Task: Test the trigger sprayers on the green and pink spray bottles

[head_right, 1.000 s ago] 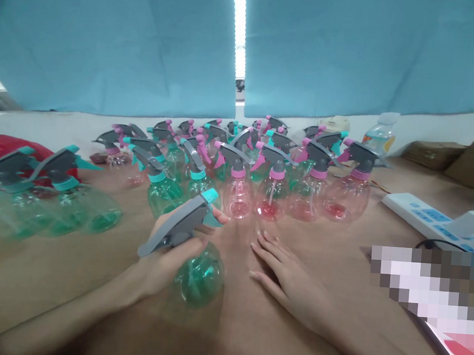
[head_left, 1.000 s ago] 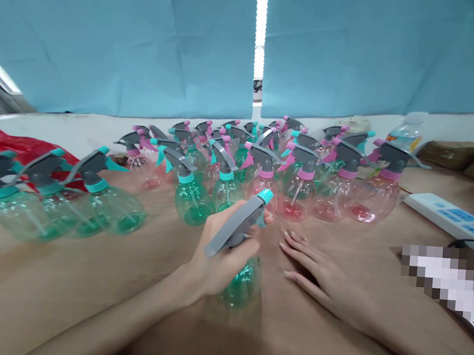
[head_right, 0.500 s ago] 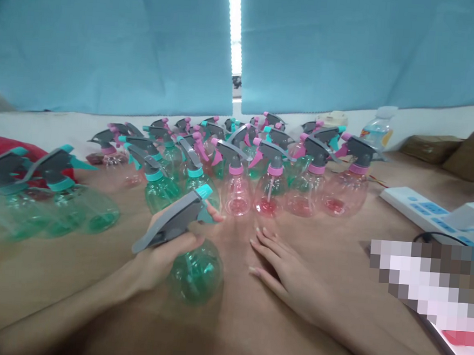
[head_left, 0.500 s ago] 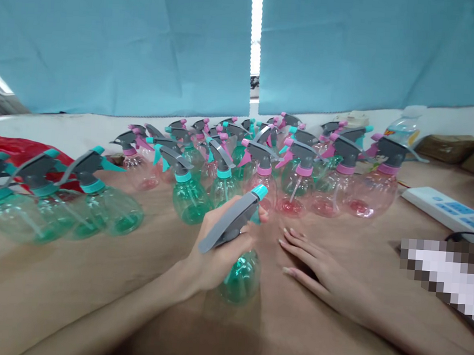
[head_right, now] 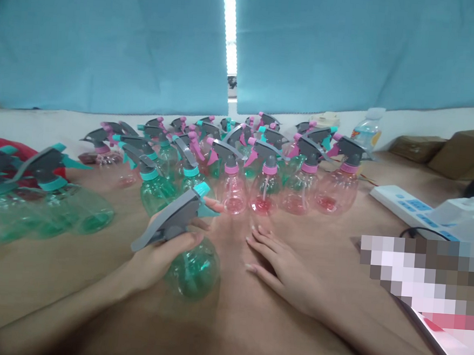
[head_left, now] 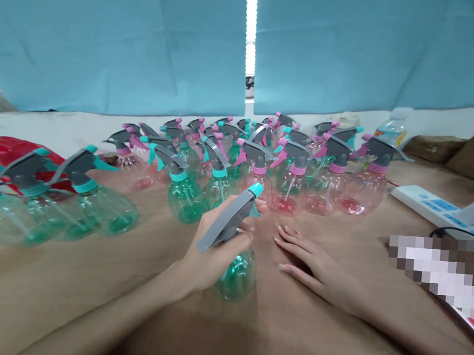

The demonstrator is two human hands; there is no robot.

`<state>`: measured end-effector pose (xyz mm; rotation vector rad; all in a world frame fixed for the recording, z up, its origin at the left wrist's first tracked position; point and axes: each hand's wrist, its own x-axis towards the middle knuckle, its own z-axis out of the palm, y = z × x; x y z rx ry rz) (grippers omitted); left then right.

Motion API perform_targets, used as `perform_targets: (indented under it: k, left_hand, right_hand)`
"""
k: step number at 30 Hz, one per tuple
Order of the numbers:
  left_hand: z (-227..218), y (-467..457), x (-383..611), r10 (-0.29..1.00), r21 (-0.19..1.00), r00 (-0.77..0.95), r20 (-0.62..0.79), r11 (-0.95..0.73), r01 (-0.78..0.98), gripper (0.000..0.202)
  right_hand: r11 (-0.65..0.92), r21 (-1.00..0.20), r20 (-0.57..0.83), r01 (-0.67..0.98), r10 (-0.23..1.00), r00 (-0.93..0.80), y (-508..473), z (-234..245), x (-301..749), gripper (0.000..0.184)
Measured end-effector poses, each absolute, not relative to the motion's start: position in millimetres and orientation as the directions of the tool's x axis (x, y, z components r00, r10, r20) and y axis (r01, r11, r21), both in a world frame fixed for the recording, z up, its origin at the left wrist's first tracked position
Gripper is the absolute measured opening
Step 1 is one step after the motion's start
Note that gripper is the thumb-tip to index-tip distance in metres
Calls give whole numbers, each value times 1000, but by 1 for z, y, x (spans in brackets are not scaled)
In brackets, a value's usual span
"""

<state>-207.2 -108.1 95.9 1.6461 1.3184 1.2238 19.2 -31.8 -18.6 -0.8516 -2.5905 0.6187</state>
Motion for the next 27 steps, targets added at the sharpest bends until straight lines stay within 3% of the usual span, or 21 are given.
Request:
perform_targets:
  k: [27]
  left_hand:
    - [97, -110, -207, 970, 925, 29, 243, -241, 294, 39]
  right_hand:
    - [691, -534, 166, 488, 651, -740, -33, -20, 22, 53]
